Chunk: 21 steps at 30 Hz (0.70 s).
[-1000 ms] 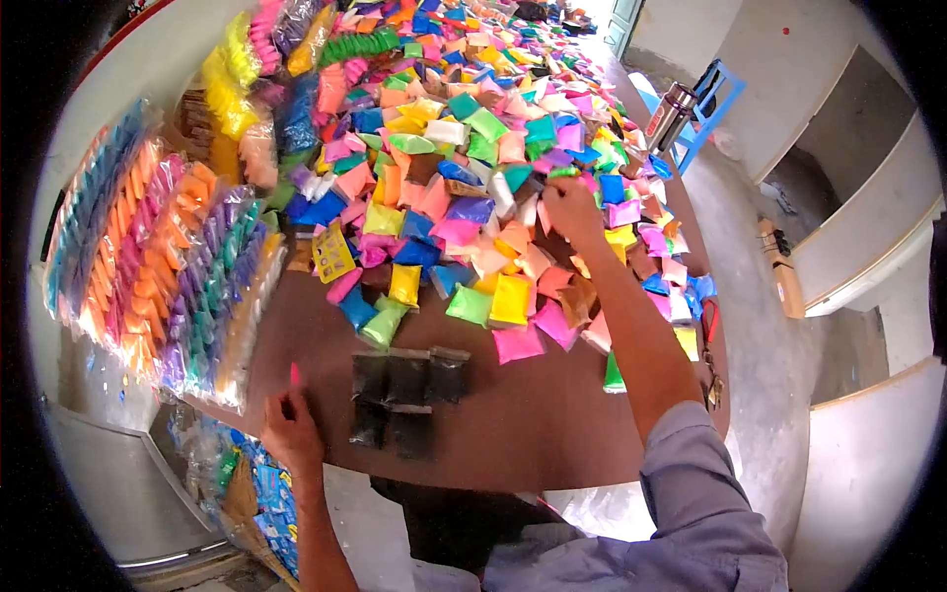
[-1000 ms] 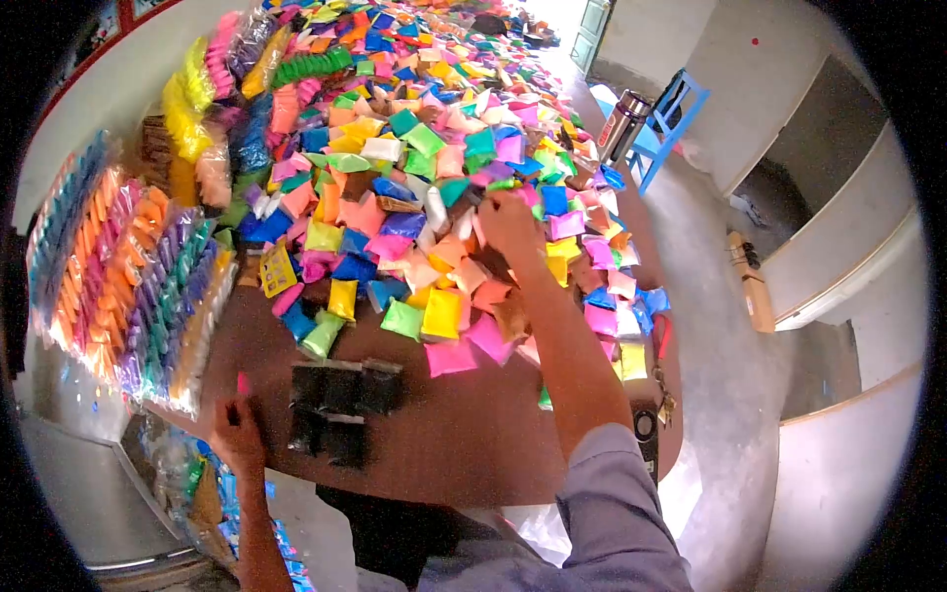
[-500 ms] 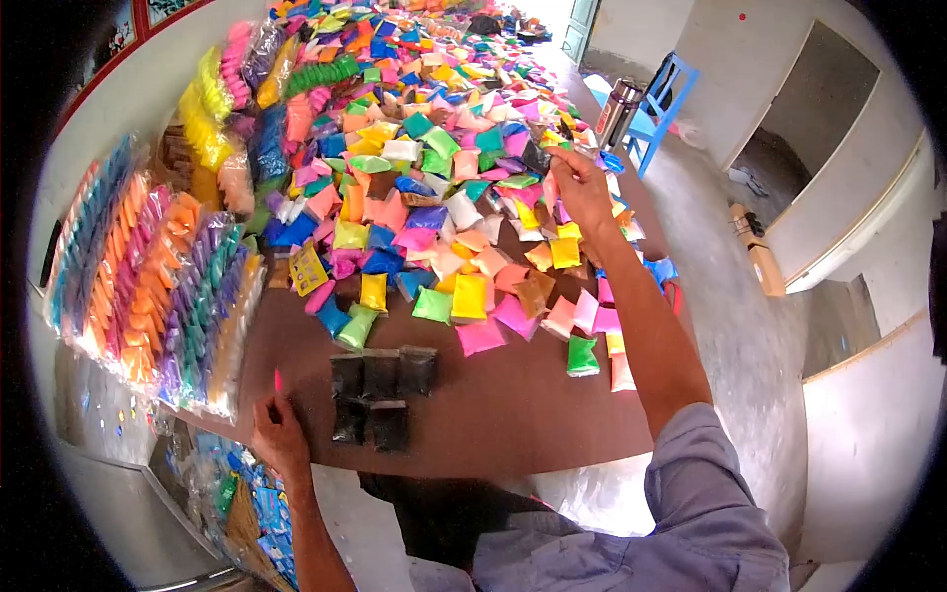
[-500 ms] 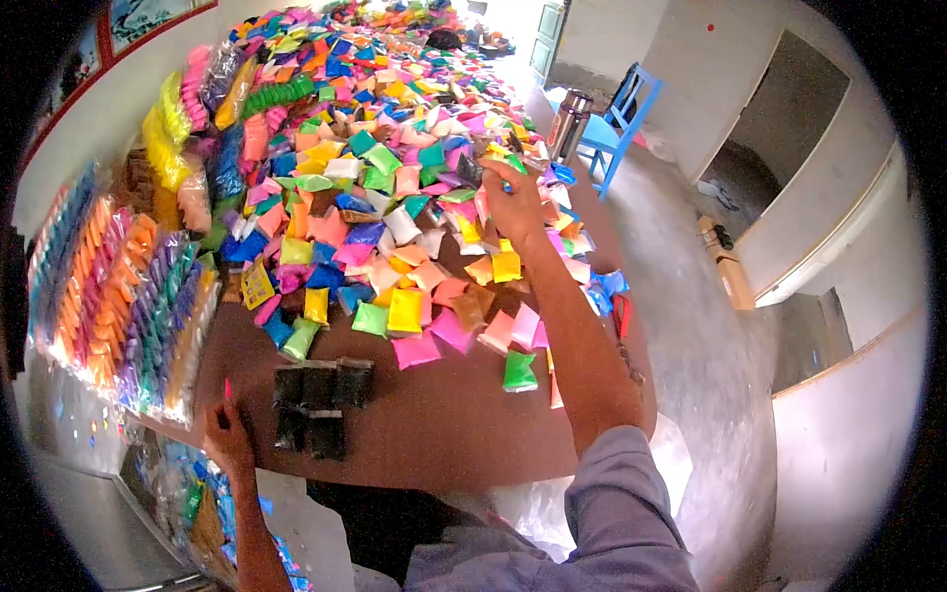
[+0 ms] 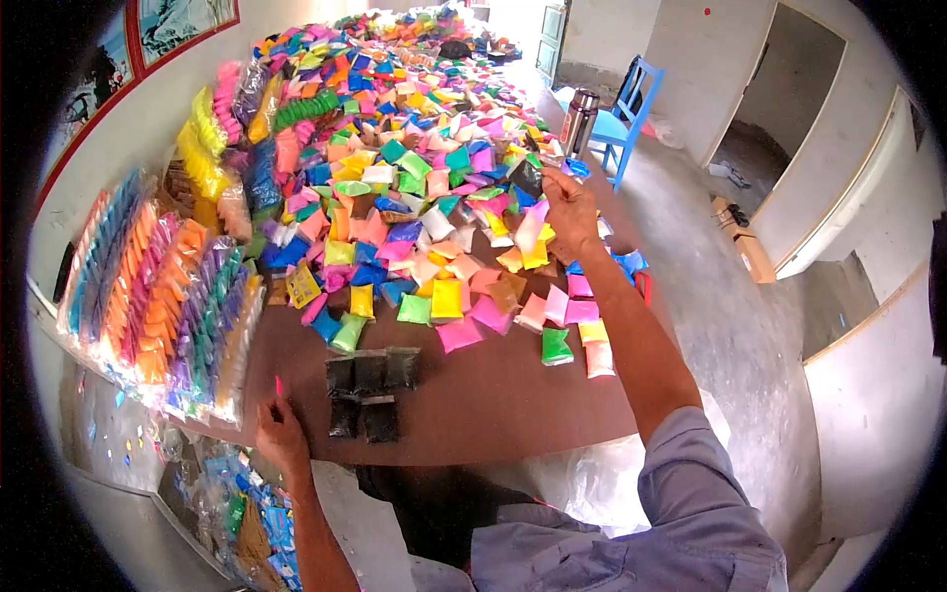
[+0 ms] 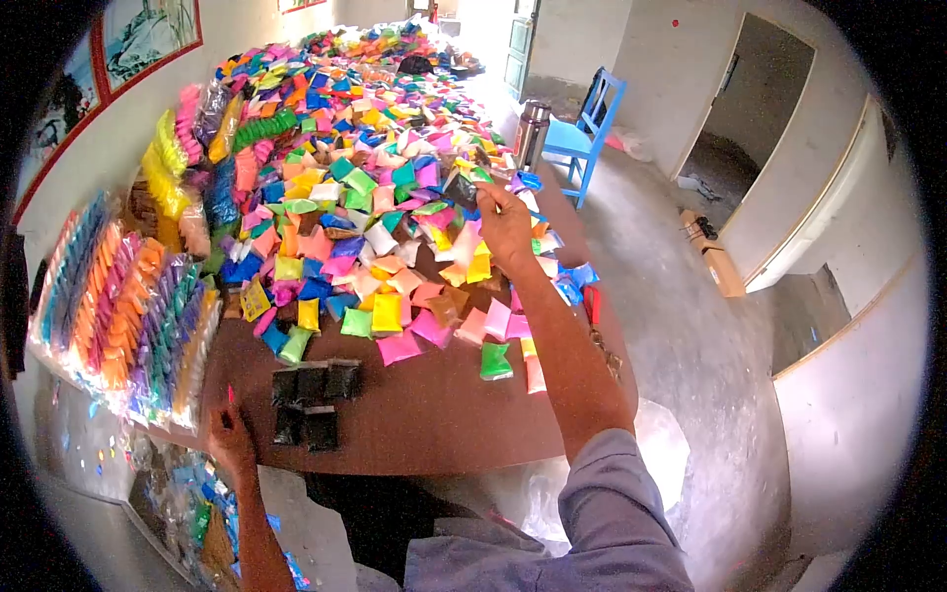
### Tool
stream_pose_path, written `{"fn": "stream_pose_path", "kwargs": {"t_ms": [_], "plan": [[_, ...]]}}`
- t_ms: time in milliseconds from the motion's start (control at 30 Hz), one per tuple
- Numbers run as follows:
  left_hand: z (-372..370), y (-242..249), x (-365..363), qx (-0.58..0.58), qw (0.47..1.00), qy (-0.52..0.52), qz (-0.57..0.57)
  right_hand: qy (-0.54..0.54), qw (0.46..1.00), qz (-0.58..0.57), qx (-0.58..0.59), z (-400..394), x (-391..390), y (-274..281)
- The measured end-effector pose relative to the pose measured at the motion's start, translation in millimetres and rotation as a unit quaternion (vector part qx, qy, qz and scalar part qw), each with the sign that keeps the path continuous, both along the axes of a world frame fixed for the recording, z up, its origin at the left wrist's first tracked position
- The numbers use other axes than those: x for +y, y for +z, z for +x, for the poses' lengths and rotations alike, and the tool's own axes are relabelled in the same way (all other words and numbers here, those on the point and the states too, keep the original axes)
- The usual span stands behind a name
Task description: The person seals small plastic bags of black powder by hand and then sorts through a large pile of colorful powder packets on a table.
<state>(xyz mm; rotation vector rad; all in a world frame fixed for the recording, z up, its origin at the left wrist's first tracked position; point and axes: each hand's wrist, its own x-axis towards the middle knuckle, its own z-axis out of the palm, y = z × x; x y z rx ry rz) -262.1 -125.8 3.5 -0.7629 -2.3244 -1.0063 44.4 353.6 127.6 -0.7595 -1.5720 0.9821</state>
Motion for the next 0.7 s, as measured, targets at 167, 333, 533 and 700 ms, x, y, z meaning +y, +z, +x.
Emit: {"fn": "stream_pose_path", "kwargs": {"t_ms": [167,333,533,700], "plan": [[4.0,4.0,0.5,-0.015,1.0,0.013,-0.014,-0.009,0.998,-0.054,0.023,10.3,-18.8,-3.3],[-0.4,-4.0,-2.7,0.004,1.0,0.007,-0.003,0.071,0.971,-0.211,0.084,29.3,-93.4,-9.0],[2.7,1.4,-4.2,0.028,0.998,-0.011,-0.057,0.173,0.903,-0.363,0.151,60.9,-221.3,-53.5],[8.5,13.7,-16.1,0.035,0.993,-0.064,-0.096,0.219,0.886,-0.384,0.138,82.1,-277.8,-81.7]]}}
